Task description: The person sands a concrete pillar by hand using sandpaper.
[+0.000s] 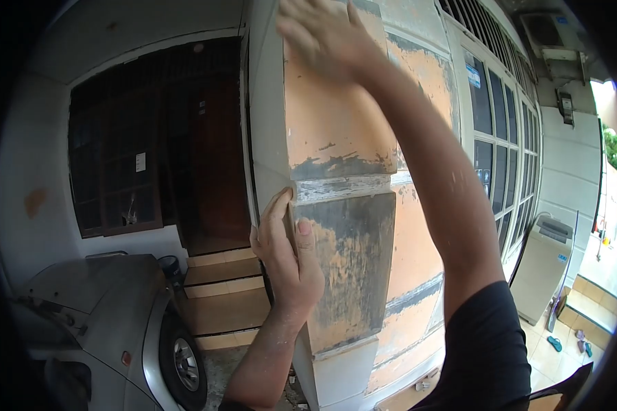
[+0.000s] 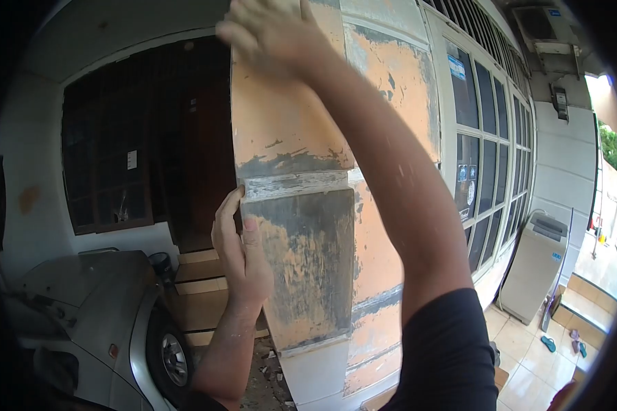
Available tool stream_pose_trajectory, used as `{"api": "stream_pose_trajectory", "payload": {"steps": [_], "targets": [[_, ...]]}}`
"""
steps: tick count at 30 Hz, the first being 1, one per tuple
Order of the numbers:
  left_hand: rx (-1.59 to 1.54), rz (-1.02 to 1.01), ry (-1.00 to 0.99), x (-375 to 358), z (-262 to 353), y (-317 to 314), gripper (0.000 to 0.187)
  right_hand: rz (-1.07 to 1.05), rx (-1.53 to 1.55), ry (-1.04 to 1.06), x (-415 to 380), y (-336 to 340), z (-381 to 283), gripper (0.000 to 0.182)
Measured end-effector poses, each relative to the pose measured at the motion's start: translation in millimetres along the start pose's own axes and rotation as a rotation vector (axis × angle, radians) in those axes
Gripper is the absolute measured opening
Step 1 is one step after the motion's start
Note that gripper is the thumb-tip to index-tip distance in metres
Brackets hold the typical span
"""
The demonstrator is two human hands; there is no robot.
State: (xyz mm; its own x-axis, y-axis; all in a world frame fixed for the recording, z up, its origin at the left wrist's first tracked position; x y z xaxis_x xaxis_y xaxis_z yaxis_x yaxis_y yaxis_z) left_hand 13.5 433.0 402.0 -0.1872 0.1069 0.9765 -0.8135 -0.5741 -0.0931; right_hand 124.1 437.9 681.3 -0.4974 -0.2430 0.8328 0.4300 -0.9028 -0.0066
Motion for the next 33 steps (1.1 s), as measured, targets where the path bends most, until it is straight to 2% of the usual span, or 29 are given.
{"api": "stream_pose_trajectory", "payload": {"steps": [1, 2, 4, 5, 7, 9, 12, 16, 18, 19, 23, 24, 25, 26, 27, 29, 30, 32, 33], "targets": [[0.041, -0.004, -0.012, -0.3, 1.4, 0.9, 0.041, -0.095, 0.11, -0.092, 23.0, 4.0, 5.9, 0.072], [0.085, -0.006, -0.028, 1.4, 2.1, 2.5, 0.04, -0.091, 0.117, -0.087, 22.7, -2.1, 11.1, 0.072], [0.128, -0.005, -0.03, 2.6, 3.2, 3.9, 0.041, 0.029, 0.267, 0.093, 8.2, -9.5, 16.0, 0.077], [0.161, -0.007, -0.03, 2.2, 3.7, 3.8, 0.041, 0.024, 0.272, 0.094, -6.8, -9.4, 15.6, 0.077], [0.167, 0.003, -0.036, 1.6, 2.4, 3.6, 0.041, 0.106, 0.093, 0.127, -60.9, 6.8, -4.5, 0.06], [0.168, 0.006, -0.045, 0.7, 1.7, 2.2, 0.041, 0.024, 0.114, 0.115, -116.0, 24.0, -33.7, 0.056], [0.107, -0.01, -0.014, 0.6, -1.3, -0.2, 0.044, -0.144, 0.189, 0.032, -179.5, 40.0, -53.3, 0.062], [-0.047, -0.001, -0.039, 0.0, -3.6, -5.4, 0.044, -0.159, 0.204, 0.019, -228.4, 44.9, -46.7, 0.058], [-0.058, 0.02, -0.04, 0.6, -2.7, -5.0, 0.044, 0.024, 0.166, 0.122, -234.5, 47.6, -40.5, 0.047], [-0.071, 0.011, -0.04, 0.7, -2.2, -4.9, 0.045, 0.066, 0.138, 0.133, -238.0, 51.1, -41.6, 0.036], [-0.174, 0.0, 0.015, -0.7, -4.1, -6.6, 0.047, 0.145, 0.032, 0.21, -242.5, 54.1, -50.7, 0.029], [-0.175, 0.002, 0.019, -2.5, -2.0, -5.4, 0.047, 0.153, 0.185, 0.047, -241.9, 57.4, -47.8, 0.023], [-0.034, 0.047, -0.042, -4.8, 2.8, -1.7, 0.047, 0.161, 0.336, -0.114, -242.2, 60.7, -44.7, 0.018], [0.107, 0.093, -0.102, -6.9, 8.1, 1.5, 0.047, 0.159, 0.335, -0.108, -242.6, 66.9, -49.6, 0.018], [0.107, 0.098, -0.099, -8.7, 12.5, 2.8, 0.047, 0.235, 0.46, -0.244, -245.8, 76.3, -51.2, 0.014], [0.246, 0.136, -0.256, -14.9, 33.3, 6.7, 0.049, 0.345, 0.667, -0.481, -255.4, 91.5, -63.4, 0.013], [0.251, 0.135, -0.251, -19.0, 44.8, 15.5, 0.049, 0.341, 0.674, -0.482, -259.5, 100.6, -76.5, 0.013], [0.215, -0.046, -0.401, -30.0, 70.9, 27.7, 0.05, 0.187, 0.716, -0.638, -270.5, 109.1, -98.6, 0.014], [0.122, -0.068, -0.456, -36.7, 70.2, 32.0, 0.052, 0.17, 0.687, -0.599, -273.0, 112.8, -109.0, 0.015]]}}
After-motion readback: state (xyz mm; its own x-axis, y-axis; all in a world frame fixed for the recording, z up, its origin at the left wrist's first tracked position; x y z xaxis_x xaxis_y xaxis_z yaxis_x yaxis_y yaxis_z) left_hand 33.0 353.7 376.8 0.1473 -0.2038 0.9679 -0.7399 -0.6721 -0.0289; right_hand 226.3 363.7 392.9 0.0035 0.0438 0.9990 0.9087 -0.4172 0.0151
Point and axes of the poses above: each hand's wrist, its own x-axis towards the middle knuckle, its own y-axis out of the back of the hand, z = x × y, the point moved 4 cm from there along x, towards the middle knuckle, and after that the axes turned 1 degree about y, right-handed, at the moved point
